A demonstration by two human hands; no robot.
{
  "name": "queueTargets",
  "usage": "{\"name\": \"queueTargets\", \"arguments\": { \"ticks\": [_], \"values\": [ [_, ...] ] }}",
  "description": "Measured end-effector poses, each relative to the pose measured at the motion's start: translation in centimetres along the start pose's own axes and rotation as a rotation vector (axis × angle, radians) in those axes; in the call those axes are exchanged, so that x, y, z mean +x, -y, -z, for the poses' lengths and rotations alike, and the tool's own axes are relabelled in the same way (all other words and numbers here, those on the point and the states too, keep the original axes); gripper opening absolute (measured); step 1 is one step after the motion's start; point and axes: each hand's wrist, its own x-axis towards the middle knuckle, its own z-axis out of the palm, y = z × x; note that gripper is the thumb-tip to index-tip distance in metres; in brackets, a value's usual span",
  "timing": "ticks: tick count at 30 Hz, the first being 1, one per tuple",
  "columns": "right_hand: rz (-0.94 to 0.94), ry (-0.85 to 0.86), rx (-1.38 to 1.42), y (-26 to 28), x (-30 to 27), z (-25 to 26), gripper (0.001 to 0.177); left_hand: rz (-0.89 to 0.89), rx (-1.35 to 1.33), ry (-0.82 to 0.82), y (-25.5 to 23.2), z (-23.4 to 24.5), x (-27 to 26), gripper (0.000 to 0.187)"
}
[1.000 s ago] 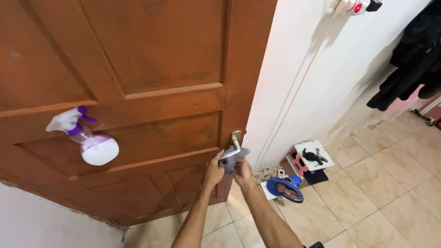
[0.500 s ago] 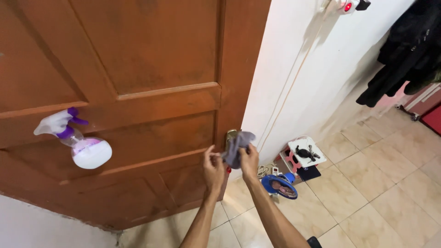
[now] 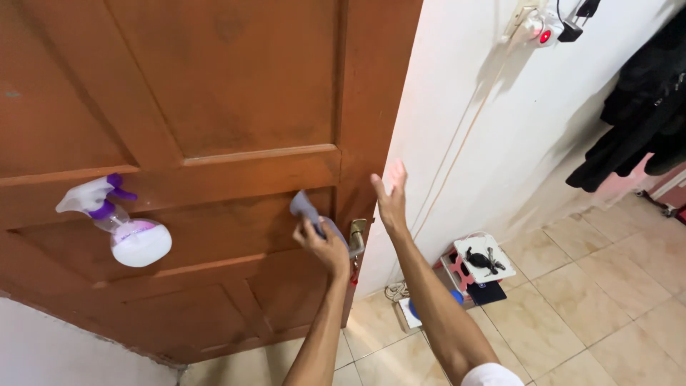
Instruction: Cleaning a wooden door using a spray bottle and a cloth.
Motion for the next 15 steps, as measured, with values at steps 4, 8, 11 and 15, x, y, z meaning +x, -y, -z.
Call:
{"name": "queueTargets", "arguments": {
  "ticks": [4,8,11,15],
  "values": [
    [0.154,0.256,0.141,0.7,0.2,-1.2,0.054,-0.365,0.100,0.131,2.0,-3.0,-1.7,0.043],
    [-0.135,0.241,0.113,1.0,0.3,-1.6,0.049,-0.358,0.244,0.198,5.0,-4.1,-2.9,0.051],
    [-0.117,0.248,0.094,1.2,-0.4,-1.6,0.048,-0.353,0.287,0.195,4.1,-4.4,-2.5,0.052],
    [-0.055,0.166,0.041,1.5,-0.8,-1.9,0.045,-0.533,0.245,0.150,-1.6,-5.2,-1.2,0.056]
  ]
}}
